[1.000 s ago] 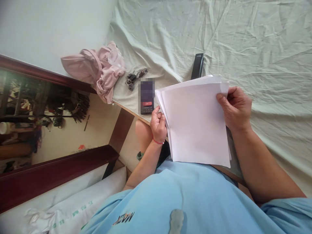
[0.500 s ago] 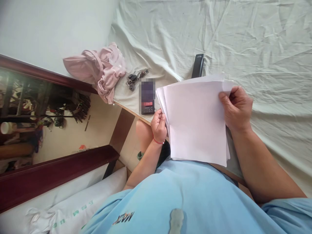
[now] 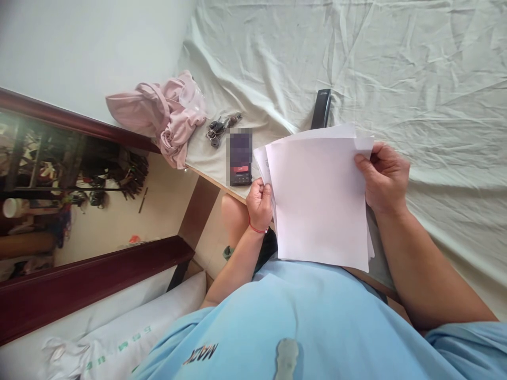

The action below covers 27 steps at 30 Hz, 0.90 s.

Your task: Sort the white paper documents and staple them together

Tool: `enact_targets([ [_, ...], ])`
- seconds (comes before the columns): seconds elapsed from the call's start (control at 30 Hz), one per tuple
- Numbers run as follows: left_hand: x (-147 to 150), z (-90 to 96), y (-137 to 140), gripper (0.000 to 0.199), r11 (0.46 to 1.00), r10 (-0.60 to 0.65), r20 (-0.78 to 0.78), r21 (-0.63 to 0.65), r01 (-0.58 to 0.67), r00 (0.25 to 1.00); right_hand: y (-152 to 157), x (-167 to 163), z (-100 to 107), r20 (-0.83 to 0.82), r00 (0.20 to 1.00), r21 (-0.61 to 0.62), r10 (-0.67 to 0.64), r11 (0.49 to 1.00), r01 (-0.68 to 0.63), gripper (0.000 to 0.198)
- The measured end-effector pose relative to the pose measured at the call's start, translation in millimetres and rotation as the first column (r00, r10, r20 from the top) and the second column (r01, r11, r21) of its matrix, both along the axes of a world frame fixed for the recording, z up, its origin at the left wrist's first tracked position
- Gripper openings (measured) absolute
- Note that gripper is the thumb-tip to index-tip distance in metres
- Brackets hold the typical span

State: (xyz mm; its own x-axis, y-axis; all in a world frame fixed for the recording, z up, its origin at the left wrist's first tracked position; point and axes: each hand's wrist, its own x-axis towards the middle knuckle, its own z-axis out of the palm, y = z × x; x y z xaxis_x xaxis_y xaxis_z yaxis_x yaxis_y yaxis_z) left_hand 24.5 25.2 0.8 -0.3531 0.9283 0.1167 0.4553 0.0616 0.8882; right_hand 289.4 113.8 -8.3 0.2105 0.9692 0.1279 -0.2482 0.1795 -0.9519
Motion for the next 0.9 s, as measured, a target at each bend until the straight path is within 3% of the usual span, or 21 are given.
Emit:
enact_targets([
  [0.17, -1, -1.2, 1, 0.043, 1.0, 0.007, -0.019, -0.005, -0.007, 1.0, 2, -1, 5, -0.089, 0.996, 0.03, 0.009, 1.0, -0.006, 0.026],
  [0.33, -2, -2.9, 0, 0.038, 0.999, -0.035, 0.017, -0.012, 0.035, 0.999, 0, 0, 14, -0.075, 0.996, 0.126, 0.041, 0.992, -0.031, 0.029],
  [0.6, -1, -2.8, 1, 0.037, 1.0, -0.016, -0.014, -0.018, 0.016, 1.0, 1, 5, 19, -0.216, 0.975, -0.004, 0.059, 0.998, -0.061, 0.022],
  [0.9, -2, -3.8, 0, 0.036, 1.0, -0.007, 0.054, -0.021, 0.008, 0.999, 1, 4, 24, -0.189, 0.981, -0.055, 0.049, 0.997, -0.06, 0.01],
])
